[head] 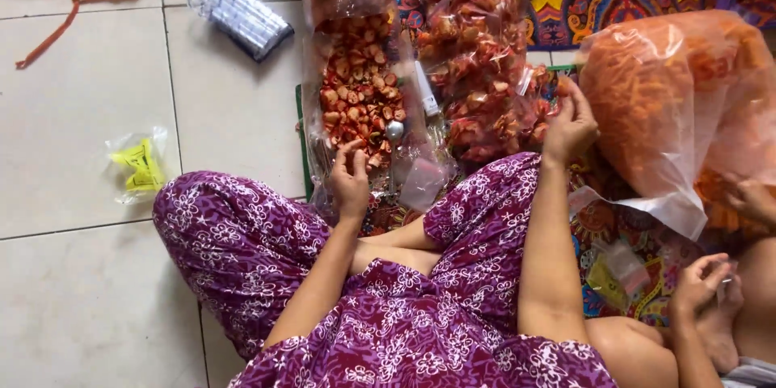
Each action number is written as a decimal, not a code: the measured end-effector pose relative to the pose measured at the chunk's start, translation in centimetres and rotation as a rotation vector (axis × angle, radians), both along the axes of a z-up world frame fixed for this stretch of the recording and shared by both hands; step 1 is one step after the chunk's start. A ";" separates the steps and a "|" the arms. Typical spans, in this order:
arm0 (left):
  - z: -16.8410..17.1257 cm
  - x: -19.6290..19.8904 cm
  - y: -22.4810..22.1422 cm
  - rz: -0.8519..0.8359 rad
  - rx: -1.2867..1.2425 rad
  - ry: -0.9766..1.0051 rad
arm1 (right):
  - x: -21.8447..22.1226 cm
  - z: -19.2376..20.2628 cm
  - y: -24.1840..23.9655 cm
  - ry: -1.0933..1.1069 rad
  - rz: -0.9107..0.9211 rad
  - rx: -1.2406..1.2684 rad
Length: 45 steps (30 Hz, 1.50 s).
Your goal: A person sitting on the floor manually fills small plastic bags with snacks using a spoon.
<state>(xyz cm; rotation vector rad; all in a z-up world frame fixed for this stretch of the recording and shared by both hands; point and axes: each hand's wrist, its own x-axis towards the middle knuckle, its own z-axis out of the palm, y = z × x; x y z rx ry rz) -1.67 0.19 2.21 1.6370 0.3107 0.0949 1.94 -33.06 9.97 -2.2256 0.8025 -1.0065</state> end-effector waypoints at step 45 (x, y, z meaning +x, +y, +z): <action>-1.1 0.7 0.2 -0.077 -0.134 0.004 | -6.4 -1.4 6.2 0.322 0.250 0.020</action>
